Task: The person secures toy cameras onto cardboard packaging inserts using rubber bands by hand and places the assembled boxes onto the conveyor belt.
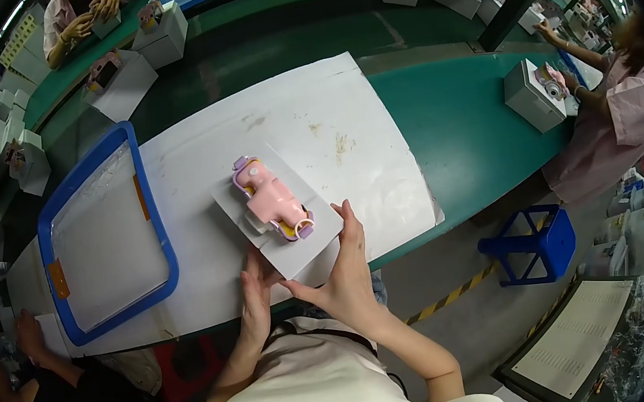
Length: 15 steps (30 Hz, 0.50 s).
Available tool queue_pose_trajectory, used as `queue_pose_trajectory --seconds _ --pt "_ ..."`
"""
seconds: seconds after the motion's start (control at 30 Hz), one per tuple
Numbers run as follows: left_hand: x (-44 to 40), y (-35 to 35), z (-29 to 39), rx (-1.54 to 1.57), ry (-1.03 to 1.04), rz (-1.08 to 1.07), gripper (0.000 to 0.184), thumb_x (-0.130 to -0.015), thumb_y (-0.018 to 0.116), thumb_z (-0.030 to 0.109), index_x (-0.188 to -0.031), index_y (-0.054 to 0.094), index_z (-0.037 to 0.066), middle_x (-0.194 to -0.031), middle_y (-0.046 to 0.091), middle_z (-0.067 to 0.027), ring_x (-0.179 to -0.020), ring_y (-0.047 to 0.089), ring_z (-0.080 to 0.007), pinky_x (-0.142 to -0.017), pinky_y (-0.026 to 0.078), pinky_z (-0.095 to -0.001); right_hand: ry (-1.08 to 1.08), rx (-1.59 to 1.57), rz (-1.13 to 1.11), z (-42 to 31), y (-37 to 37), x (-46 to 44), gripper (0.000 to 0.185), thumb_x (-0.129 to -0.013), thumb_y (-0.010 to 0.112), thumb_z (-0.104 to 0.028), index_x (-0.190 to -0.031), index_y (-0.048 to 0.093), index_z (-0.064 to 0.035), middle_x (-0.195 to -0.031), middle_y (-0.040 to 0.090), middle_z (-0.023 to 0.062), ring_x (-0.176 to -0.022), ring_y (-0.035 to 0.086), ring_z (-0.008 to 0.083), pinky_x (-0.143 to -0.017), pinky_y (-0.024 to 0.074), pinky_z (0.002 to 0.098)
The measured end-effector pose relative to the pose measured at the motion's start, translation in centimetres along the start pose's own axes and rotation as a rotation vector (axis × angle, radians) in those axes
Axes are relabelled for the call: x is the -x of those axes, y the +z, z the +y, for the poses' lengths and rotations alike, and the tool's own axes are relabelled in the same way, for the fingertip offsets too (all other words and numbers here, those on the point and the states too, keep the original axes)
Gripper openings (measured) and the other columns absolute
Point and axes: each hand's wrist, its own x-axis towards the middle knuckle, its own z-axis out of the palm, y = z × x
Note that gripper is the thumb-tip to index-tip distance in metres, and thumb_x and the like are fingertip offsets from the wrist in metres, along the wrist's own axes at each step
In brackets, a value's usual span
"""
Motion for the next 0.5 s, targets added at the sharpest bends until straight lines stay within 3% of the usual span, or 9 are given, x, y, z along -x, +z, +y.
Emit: queue_pose_trajectory --seconds 0.07,0.17,0.23,0.3,0.5 --pt "-1.0 0.6 1.3 -0.049 0.053 -0.104 0.054 -0.093 0.012 0.035 -0.136 0.01 0.004 -0.141 0.01 -0.0136 -0.126 0.023 -0.027 -0.097 0.029 -0.0387 -0.013 -0.063 -0.053 0.7 -0.4 -1.2 0.105 -0.052 0.079 -0.018 -0.13 0.013 0.003 -0.126 0.028 0.0198 -0.111 0.038 0.033 -0.093 0.0346 0.0417" --pt "-0.7 0.6 2.6 -0.176 0.181 0.004 0.05 -0.093 0.024 0.029 -0.134 0.016 0.002 -0.138 0.021 -0.013 -0.121 0.031 -0.0271 -0.094 0.033 -0.0354 0.051 -0.118 -0.094 1.3 -1.2 -4.3 0.101 -0.053 0.078 -0.017 -0.129 0.015 0.0019 -0.127 0.026 0.02 -0.112 0.037 0.0327 -0.095 0.0329 0.046" --pt "0.2 -0.1 3.4 -0.582 0.234 0.126 0.047 -0.086 0.037 0.011 -0.13 0.024 0.0 -0.137 0.023 -0.0166 -0.121 0.031 -0.0327 -0.095 0.033 -0.0398 -0.033 -0.117 -0.02 1.5 -1.9 -7.8 0.101 -0.054 0.078 -0.018 -0.129 0.015 0.0009 -0.127 0.026 0.0203 -0.113 0.036 0.0327 -0.094 0.0327 0.0479" --pt "0.4 -1.3 3.4 -0.903 0.385 0.178 0.043 -0.077 0.043 -0.001 -0.12 0.037 -0.002 -0.129 0.036 -0.0167 -0.116 0.037 -0.0344 -0.093 0.035 -0.0394 -0.128 -0.147 0.05 1.1 -2.2 -12.5 0.1 -0.055 0.078 -0.02 -0.129 0.015 0.0009 -0.127 0.025 0.0203 -0.113 0.036 0.0335 -0.095 0.032 0.0485" --pt "0.3 -1.0 3.7 -1.089 0.41 0.12 0.028 -0.077 0.043 -0.002 -0.104 0.05 -0.003 -0.115 0.049 -0.0164 -0.111 0.042 -0.0335 -0.091 0.037 -0.0396 -0.31 0.098 0.335 3.8 1.5 -29.1 0.092 -0.06 0.074 -0.027 -0.124 0.018 0.0078 -0.116 0.035 0.026 -0.104 0.038 0.0355 -0.086 0.0363 0.0397"
